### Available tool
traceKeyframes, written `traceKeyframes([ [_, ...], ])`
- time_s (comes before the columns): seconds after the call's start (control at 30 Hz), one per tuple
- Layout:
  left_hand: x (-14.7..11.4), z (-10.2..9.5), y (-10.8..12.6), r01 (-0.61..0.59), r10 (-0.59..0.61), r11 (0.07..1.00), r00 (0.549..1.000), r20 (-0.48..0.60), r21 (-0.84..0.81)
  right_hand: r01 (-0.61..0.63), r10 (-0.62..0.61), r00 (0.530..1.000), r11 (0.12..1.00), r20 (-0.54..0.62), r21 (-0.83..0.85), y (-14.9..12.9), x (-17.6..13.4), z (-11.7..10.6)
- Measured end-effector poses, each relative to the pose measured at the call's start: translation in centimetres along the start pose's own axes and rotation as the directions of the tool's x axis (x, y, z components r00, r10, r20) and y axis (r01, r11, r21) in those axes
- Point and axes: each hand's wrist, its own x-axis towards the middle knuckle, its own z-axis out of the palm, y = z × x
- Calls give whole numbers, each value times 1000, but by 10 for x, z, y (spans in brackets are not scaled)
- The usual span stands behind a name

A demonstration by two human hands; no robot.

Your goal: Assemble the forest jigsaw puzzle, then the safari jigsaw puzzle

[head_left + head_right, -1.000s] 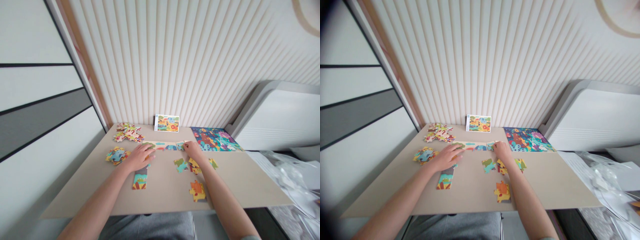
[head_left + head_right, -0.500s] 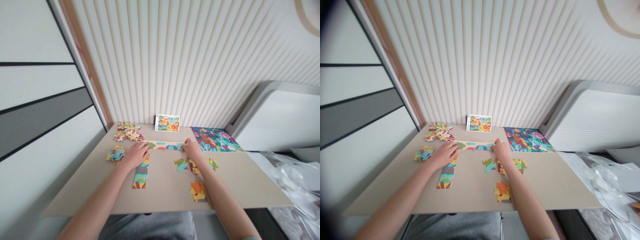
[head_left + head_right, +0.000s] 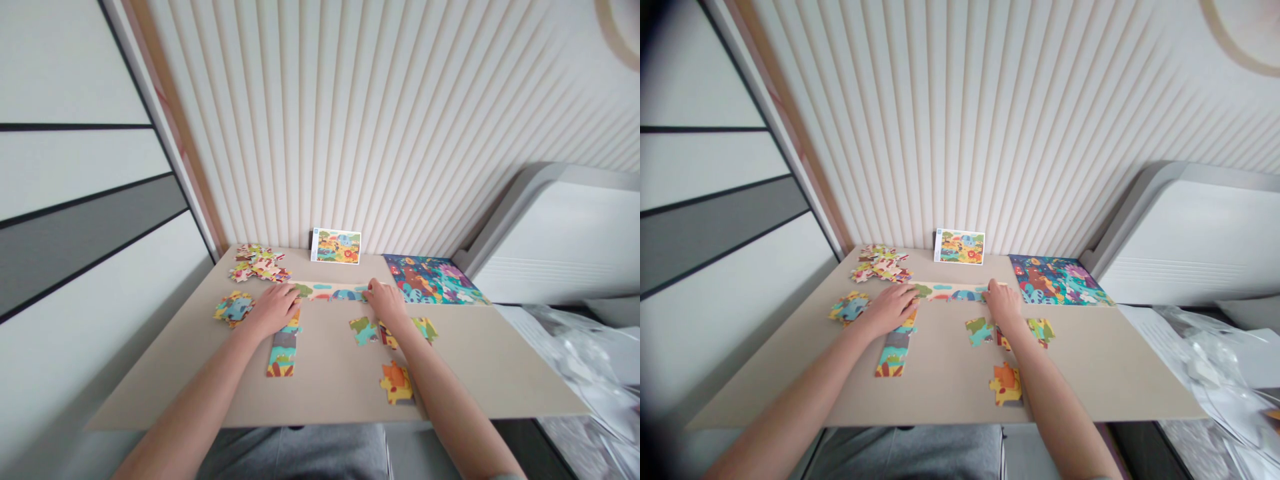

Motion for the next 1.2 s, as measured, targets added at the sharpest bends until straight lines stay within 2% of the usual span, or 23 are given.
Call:
traceKeyframes([
  [0.23, 0, 0, -1, 5, -5, 1000, 1000, 5, -10, 24, -19, 997, 997, -81, 68, 8, 1, 5],
  [0.4, 0, -2, -1, 13, -12, 1000, 1000, 12, -21, 93, -74, 987, 987, -143, 129, 39, 13, 14],
  [0.6, 0, -1, 0, 16, -16, 999, 1000, 7, -32, 213, -195, 973, 963, -120, 163, 69, 18, 26],
  [0.93, 0, -3, 1, 20, -20, 999, 1000, 8, -30, 146, -123, 983, 974, -136, 175, 76, 22, 33],
  [1.2, 1, -2, 0, 18, -18, 1000, 1000, 18, -20, 117, -93, 990, 963, -107, 243, 80, 16, 25],
])
